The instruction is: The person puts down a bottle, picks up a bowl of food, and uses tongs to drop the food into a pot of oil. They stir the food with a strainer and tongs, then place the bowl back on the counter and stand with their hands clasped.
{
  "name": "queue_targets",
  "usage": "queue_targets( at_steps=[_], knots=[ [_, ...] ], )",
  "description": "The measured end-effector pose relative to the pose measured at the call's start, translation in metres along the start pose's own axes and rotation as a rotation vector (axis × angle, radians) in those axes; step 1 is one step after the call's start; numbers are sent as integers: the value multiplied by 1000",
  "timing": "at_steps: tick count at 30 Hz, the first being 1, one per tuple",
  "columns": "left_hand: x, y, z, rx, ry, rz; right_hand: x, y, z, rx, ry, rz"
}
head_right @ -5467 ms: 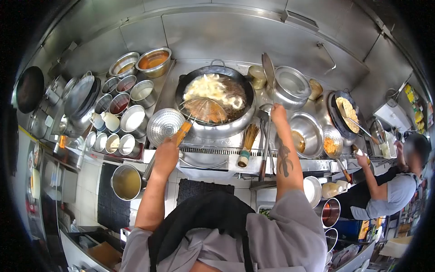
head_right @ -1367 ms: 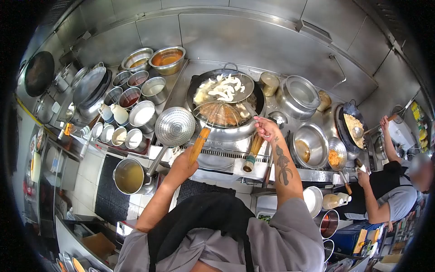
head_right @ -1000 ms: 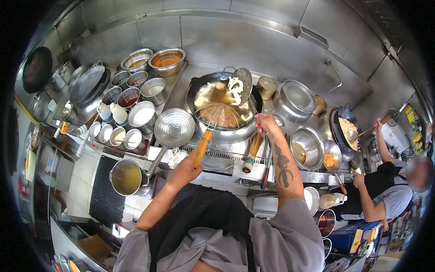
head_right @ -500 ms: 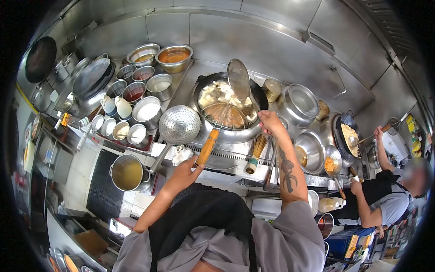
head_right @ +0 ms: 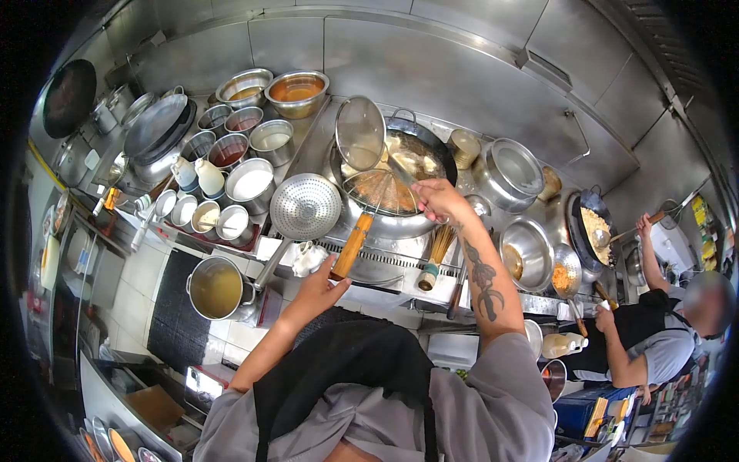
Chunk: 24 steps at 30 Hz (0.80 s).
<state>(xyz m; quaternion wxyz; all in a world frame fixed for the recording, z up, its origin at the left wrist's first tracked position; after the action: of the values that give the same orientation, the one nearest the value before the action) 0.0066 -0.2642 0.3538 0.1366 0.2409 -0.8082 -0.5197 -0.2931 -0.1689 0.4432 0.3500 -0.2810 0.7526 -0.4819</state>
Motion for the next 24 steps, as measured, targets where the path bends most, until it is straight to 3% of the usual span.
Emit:
queue_targets(
  at_steps=[3, 6, 12, 14, 15, 17, 18, 20, 24],
  knots=[
    [1, -1, 0, -33, -10, -28, 14, 11, 7, 47, -36, 52],
    [1, -9, 3, -75, 1, -22, 29, 27, -3, 3, 84, 56],
    [3, -21, 3, -141, 8, -56, 37, 28, -33, -275, 174, -59],
    [3, -23, 5, -123, -6, -76, 45, 20, -41, -566, 180, -236],
    [4, -27, 7, -146, 1, -70, 52, 30, -46, -565, 183, -232],
    [4, -28, 7, -167, 7, -61, 54, 24, -48, -913, 343, -647],
    [5, -29, 7, -163, 6, -66, 51, 20, -48, -913, 346, -647],
    [6, -30, 6, -158, 4, -68, 44, 23, -49, -817, 212, -282],
    [7, -32, 6, -185, 0, -67, 10, 12, -51, -645, 154, -151]
  ],
)
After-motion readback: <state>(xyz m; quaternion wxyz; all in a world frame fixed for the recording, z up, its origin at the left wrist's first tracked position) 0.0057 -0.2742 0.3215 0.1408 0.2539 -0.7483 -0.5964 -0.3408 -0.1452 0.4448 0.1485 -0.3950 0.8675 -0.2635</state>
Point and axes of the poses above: each hand's wrist, its own x-axis towards the middle knuckle, its own z-axis out of the palm, y = z × x, the point moved 6 cm from there along x, towards the middle knuckle, and after that the axes turned 4 degrees about -z, right-handed, at the moved point
